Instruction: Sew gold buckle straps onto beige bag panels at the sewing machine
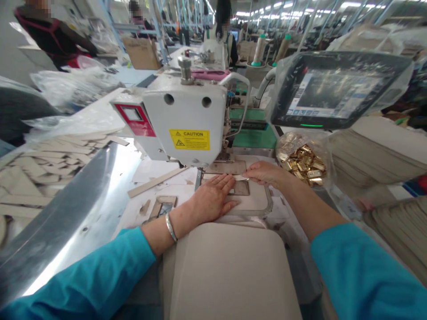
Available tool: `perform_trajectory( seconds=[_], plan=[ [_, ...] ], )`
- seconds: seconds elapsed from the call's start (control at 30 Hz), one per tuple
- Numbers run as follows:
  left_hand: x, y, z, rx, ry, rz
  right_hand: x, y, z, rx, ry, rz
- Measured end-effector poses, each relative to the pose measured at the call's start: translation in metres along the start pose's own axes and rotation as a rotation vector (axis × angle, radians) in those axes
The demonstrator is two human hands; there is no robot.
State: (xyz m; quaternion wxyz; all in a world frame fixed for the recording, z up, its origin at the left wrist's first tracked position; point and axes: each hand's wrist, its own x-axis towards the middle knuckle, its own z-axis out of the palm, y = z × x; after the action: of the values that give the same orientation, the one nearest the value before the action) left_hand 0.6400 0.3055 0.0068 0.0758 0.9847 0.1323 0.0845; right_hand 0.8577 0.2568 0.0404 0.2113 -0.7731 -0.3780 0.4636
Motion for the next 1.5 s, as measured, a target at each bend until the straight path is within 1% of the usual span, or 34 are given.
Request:
perform_trajectory(
  seconds=[0.1, 0.2, 0.3, 0.37, 0.5, 0.63, 0.73, 0.8, 1.0, 1.13, 1.2, 1.27, 1.3, 1.33, 1.37, 1.4, 1.43, 1.5],
  plan=[
    [-0.012, -0.009, -0.008, 0.005, 0.021, -0.029, 0.0, 0.001, -0.001, 0.056, -0.02, 0.042],
    [-0.026, -0.019, -0.016, 0.014, 0.042, -0.049, 0.001, 0.001, -0.003, 0.046, -0.007, 0.048],
    [-0.034, -0.025, -0.018, 0.029, 0.064, -0.051, 0.0, 0.001, -0.004, -0.011, 0.063, 0.055],
    [-0.034, -0.027, -0.016, 0.034, 0.073, -0.041, -0.001, 0.001, -0.004, -0.058, 0.11, 0.056],
    [-0.024, -0.025, -0.01, -0.004, 0.038, 0.007, -0.005, 0.001, -0.003, -0.092, 0.098, 0.048],
    [-0.001, -0.013, -0.001, -0.034, -0.002, 0.06, -0.009, 0.0, -0.001, -0.042, 0.101, 0.052],
    [0.012, -0.005, 0.006, -0.034, 0.009, 0.1, -0.01, -0.003, 0.0, -0.036, 0.108, 0.066],
    [0.017, -0.002, 0.008, -0.032, 0.018, 0.105, -0.01, -0.006, 0.001, -0.061, 0.115, 0.082],
    [0.016, -0.002, 0.008, -0.043, -0.002, 0.072, -0.007, -0.011, 0.009, -0.261, 0.194, 0.137],
    [0.016, -0.004, 0.011, -0.052, 0.015, 0.077, -0.006, -0.015, 0.01, -0.34, 0.166, 0.12],
    [0.016, -0.005, 0.013, -0.056, 0.023, 0.085, -0.009, -0.02, 0.009, -0.469, 0.179, 0.093],
    [0.015, -0.006, 0.013, -0.061, 0.035, 0.091, -0.014, -0.025, 0.008, -0.631, 0.261, 0.015],
    [0.015, -0.006, 0.013, -0.064, 0.038, 0.093, -0.016, -0.027, 0.008, -0.675, 0.311, -0.033],
    [0.015, -0.006, 0.012, -0.07, 0.038, 0.095, -0.019, -0.028, 0.008, -0.67, 0.352, -0.069],
    [0.015, -0.006, 0.012, -0.078, 0.034, 0.095, -0.021, -0.028, 0.009, -0.606, 0.383, -0.082],
    [0.015, -0.006, 0.01, -0.086, 0.026, 0.093, -0.022, -0.027, 0.01, -0.485, 0.397, -0.073],
    [0.015, -0.007, 0.009, -0.095, 0.014, 0.09, -0.023, -0.024, 0.01, -0.317, 0.386, -0.052],
    [0.016, -0.007, 0.007, -0.112, -0.007, 0.085, -0.023, -0.017, 0.011, 0.081, 0.314, -0.004]
  ],
)
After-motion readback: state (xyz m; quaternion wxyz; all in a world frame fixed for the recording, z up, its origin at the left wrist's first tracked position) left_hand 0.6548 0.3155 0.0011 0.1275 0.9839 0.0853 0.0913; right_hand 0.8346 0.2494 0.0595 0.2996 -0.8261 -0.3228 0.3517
